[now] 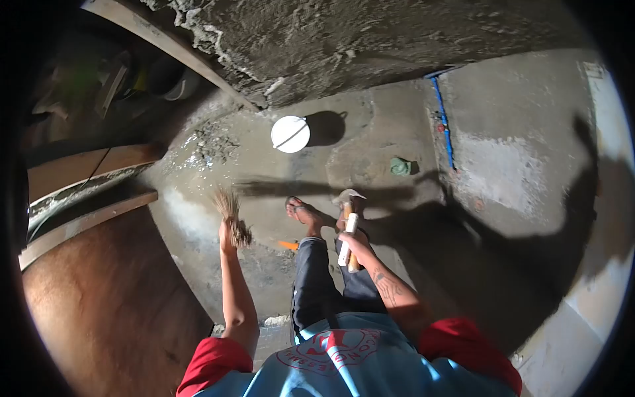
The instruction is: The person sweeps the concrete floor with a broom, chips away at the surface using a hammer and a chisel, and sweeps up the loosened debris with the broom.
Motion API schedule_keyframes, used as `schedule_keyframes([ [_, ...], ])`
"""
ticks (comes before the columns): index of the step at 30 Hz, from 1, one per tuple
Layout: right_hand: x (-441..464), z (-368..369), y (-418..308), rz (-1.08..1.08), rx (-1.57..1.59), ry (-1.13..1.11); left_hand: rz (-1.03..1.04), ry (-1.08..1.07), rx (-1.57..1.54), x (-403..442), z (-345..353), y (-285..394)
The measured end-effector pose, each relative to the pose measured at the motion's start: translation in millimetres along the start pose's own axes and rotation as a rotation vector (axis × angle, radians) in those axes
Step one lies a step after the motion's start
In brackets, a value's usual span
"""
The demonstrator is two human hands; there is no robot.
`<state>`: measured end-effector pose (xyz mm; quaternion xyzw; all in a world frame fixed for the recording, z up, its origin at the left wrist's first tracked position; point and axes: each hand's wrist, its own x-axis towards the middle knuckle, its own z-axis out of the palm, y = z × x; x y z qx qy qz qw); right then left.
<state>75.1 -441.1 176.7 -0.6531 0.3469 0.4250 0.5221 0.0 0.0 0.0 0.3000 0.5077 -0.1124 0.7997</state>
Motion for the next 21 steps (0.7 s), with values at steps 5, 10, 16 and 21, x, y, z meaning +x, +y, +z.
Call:
schedule_keyframes([
  [5,-3.8,0.1,17.1,-0.142,-0.004,0.083,0.685,0.065,0.585,50.6,38.9,81.4],
  [10,2.8,-5.2,50.8,0.088,0.155,0.174,0.164,0.269,-0.214,83.2,100.5,155.7],
  [16,25.5,-22.4,102.9,0.210,0.246,0.133,0.133,0.239,-0.262,49.4,113.4,122.8],
  [21,12.8,-31.9,102.7,0.187,0.240,-0.055,0.016,0.175,-0.329,-55.4,67.5,63.3],
])
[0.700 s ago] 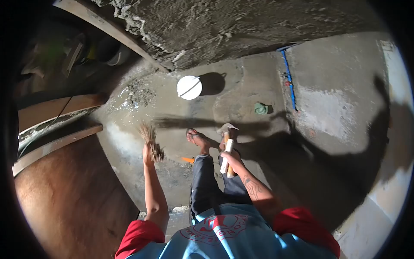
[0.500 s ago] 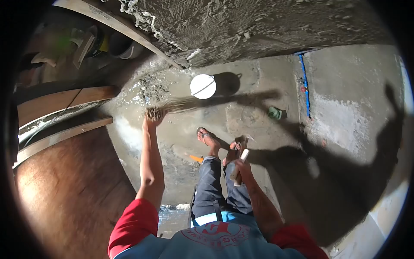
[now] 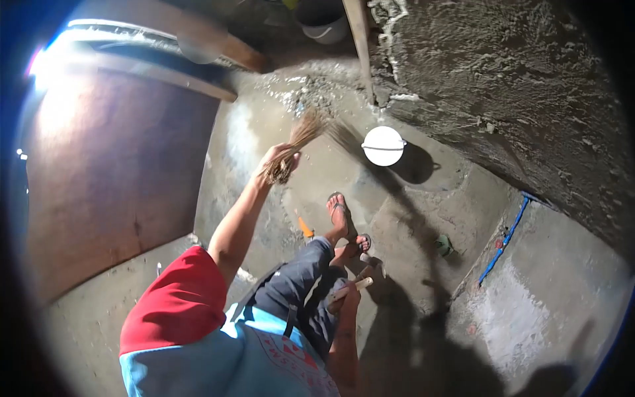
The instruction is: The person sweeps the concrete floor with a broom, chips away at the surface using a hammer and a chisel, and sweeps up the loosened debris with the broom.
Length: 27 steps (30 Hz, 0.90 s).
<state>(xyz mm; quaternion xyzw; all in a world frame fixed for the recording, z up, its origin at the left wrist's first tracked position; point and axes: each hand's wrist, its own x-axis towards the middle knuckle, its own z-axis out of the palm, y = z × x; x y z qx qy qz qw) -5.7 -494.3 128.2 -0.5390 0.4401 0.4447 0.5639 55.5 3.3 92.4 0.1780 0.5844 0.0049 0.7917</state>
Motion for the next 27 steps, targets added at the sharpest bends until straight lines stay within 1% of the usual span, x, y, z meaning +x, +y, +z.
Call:
schedule_keyframes([
  [1,-11.5,2.4,-7.5,0.068,-0.098,0.063,-0.030,0.011,-0.022,-25.6,-26.4,-6.3],
  [2,-8.2,-1.4,-6.1,-0.009,-0.065,0.101,-0.057,0.026,-0.039,-51.8,-50.9,-10.3],
  [4,-28.9,-1.5,-33.3,0.048,0.016,0.023,-0.093,0.106,-0.048,-112.8,-110.2,-19.1],
  [5,-32.3,-10.4,-42.2,0.042,0.003,0.013,-0.102,0.172,-0.023,-146.3,-140.2,-26.2],
  [6,-28.5,-21.3,-53.3,0.034,-0.011,0.002,-0.115,0.252,0.136,-178.5,-173.8,-32.3],
  [7,-27.4,-32.6,-64.3,0.039,-0.028,0.004,-0.097,0.331,0.155,-208.3,-204.5,-42.8],
  [9,-30.9,-47.8,-90.5,-0.023,-0.132,0.008,0.048,0.539,0.133,-267.8,-251.2,-59.3],
  [11,-33.7,-66.6,-120.8,-0.111,-0.211,0.033,0.272,0.757,0.012,-316.1,-277.3,-77.4],
  [13,-44.2,-79.9,-144.4,-0.160,-0.221,0.068,0.500,0.956,-0.169,-353.2,-278.0,-91.2],
  [14,-47.8,-84.5,-156.7,-0.187,-0.271,0.079,0.585,1.076,-0.312,-371.9,-257.5,-94.1],
  [16,-50.2,-90.4,-173.2,-0.236,-0.367,0.084,0.717,1.229,-0.322,-369.5,-238.4,-139.5],
  [17,-50.8,-96.3,-178.7,-0.245,-0.399,0.091,0.800,1.154,-0.377,-343.2,-246.8,-188.3],
  [18,-47.0,-96.0,-183.9,-0.257,-0.436,0.089,0.914,1.013,-0.572,-323.4,-219.3,-231.1],
  [19,-47.6,-94.6,-185.0,-0.256,-0.443,0.121,0.761,1.091,-0.525,-317.1,-183.4,-251.0],
  [20,-54.5,-88.4,-181.9,-0.252,-0.456,0.118,0.604,1.161,-0.475,-315.3,-166.9,-262.7],
  [21,-63.6,-86.1,-183.1,-0.227,-0.459,0.145,0.565,1.137,-0.404,-318.2,-185.4,-255.9],
  [22,-69.5,-76.2,-184.2,-0.211,-0.455,0.166,0.535,1.103,-0.338,-310.9,-214.9,-233.9],
  [23,-68.4,-77.5,-181.2,-0.204,-0.465,0.134,0.541,1.053,-0.229,-301.6,-253.0,-222.4],
  [24,-71.4,-78.7,-178.0,-0.203,-0.469,0.149,0.520,1.017,-0.242,-315.3,-261.2,-196.4],
  [26,-74.6,-70.8,-171.1,-0.163,-0.524,0.132,0.464,0.944,-0.412,-310.8,-306.6,-158.0],
  [27,-69.2,-75.5,-165.6,-0.220,-0.589,0.117,0.439,0.899,-0.474,-313.6,-314.7,-148.8],
])
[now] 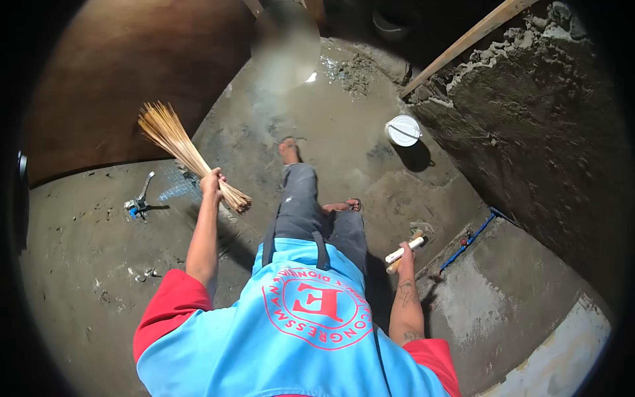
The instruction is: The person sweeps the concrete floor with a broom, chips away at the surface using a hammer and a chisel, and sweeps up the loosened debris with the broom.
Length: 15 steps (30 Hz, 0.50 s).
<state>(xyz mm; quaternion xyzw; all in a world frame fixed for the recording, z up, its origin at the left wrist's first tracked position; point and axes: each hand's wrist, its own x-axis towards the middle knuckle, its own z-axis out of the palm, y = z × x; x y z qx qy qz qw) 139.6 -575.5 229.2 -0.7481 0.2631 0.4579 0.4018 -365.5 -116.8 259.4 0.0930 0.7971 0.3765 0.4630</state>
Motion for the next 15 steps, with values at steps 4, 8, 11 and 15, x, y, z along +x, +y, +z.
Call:
schedule_keyframes([
  [4,-10.4,25.4,29.7,0.020,-0.081,0.044,0.001,0.033,0.049,-16.9,12.8,-48.0],
  [8,-60.8,80.7,46.1,0.049,-0.007,0.058,-0.177,-0.054,0.238,49.5,8.5,-15.2],
  [11,-137.5,132.9,42.2,-0.029,-0.119,0.047,-0.060,-0.190,1.035,170.0,3.3,42.7],
  [15,-151.2,191.1,77.7,0.236,-0.045,0.199,0.397,-0.242,1.737,281.1,45.0,162.1],
])
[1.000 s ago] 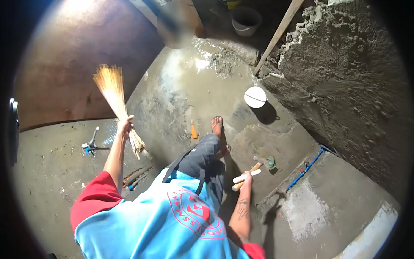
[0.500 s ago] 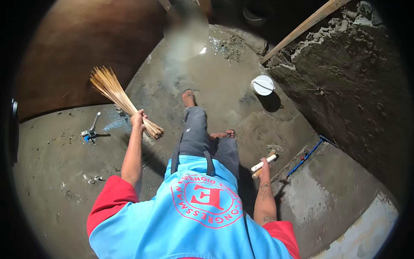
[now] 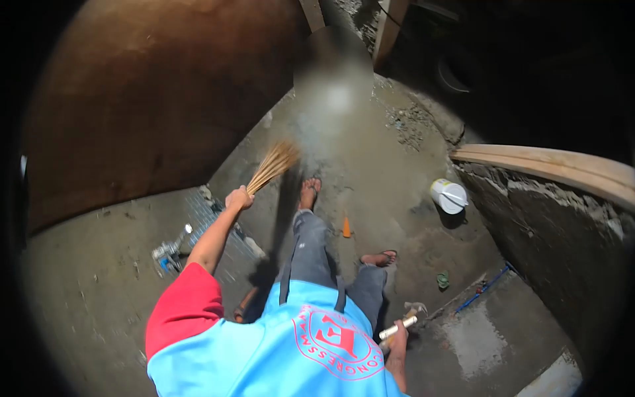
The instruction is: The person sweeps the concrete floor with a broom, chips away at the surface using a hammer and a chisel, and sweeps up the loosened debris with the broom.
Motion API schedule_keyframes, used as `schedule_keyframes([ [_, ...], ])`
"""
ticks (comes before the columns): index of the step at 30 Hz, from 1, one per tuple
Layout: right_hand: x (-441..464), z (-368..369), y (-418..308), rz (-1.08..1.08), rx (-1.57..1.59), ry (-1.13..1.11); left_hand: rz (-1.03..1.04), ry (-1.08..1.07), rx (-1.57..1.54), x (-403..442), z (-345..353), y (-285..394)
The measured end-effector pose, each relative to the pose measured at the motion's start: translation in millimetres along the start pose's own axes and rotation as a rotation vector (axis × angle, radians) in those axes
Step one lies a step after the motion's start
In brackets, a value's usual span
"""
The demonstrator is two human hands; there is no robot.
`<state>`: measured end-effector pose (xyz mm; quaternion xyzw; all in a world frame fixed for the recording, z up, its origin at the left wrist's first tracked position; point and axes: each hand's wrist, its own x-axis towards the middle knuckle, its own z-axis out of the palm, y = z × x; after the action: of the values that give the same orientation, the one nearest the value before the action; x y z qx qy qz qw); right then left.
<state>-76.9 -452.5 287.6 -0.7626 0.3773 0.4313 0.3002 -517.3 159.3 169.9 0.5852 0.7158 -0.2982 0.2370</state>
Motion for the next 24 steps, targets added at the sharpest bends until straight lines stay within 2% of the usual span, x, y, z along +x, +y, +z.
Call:
schedule_keyframes([
  [1,2.0,20.5,5.7,0.008,-0.042,0.022,0.153,-0.009,0.277,31.2,-17.9,-2.8],
  [3,-32.4,52.2,20.9,0.020,-0.077,0.071,0.283,0.320,0.665,112.7,-40.3,-12.3],
  [4,-44.7,70.1,21.6,0.105,-0.187,0.129,0.304,0.418,0.744,149.7,-63.4,-5.9],
  [6,-43.8,72.8,37.2,0.037,-0.249,0.001,0.497,0.515,0.781,201.0,-96.1,-1.7],
  [8,-66.4,104.3,27.4,0.019,-0.254,-0.174,0.591,0.548,0.841,261.3,-116.7,-1.5],
  [10,-73.4,123.9,19.7,0.094,-0.273,-0.160,0.608,0.449,0.919,306.3,-137.4,8.0],
  [12,-80.3,136.6,21.1,0.104,-0.162,-0.166,0.703,0.546,1.003,329.8,-147.6,7.4],
  [13,-87.6,149.4,33.6,0.144,-0.137,-0.190,0.689,0.549,0.981,347.7,-134.6,-18.1],
  [14,-81.5,150.2,45.5,0.154,-0.092,-0.163,0.677,0.539,0.983,355.3,-132.0,-18.6],
  [16,-73.1,147.4,69.3,0.109,-0.140,-0.194,0.496,0.472,1.056,346.5,-134.6,-7.2],
  [18,-73.8,146.4,88.6,0.123,-0.092,-0.155,0.407,0.468,1.169,306.5,-139.3,23.1],
  [20,-73.7,151.5,110.1,0.150,-0.130,-0.017,0.468,0.542,1.233,282.2,-133.0,40.2],
  [22,-81.5,156.9,131.4,0.159,-0.081,-0.001,0.582,0.534,1.155,274.4,-109.7,44.6],
  [24,-92.0,163.1,147.7,0.172,-0.010,0.001,0.600,0.385,1.044,253.5,-88.1,50.5],
])
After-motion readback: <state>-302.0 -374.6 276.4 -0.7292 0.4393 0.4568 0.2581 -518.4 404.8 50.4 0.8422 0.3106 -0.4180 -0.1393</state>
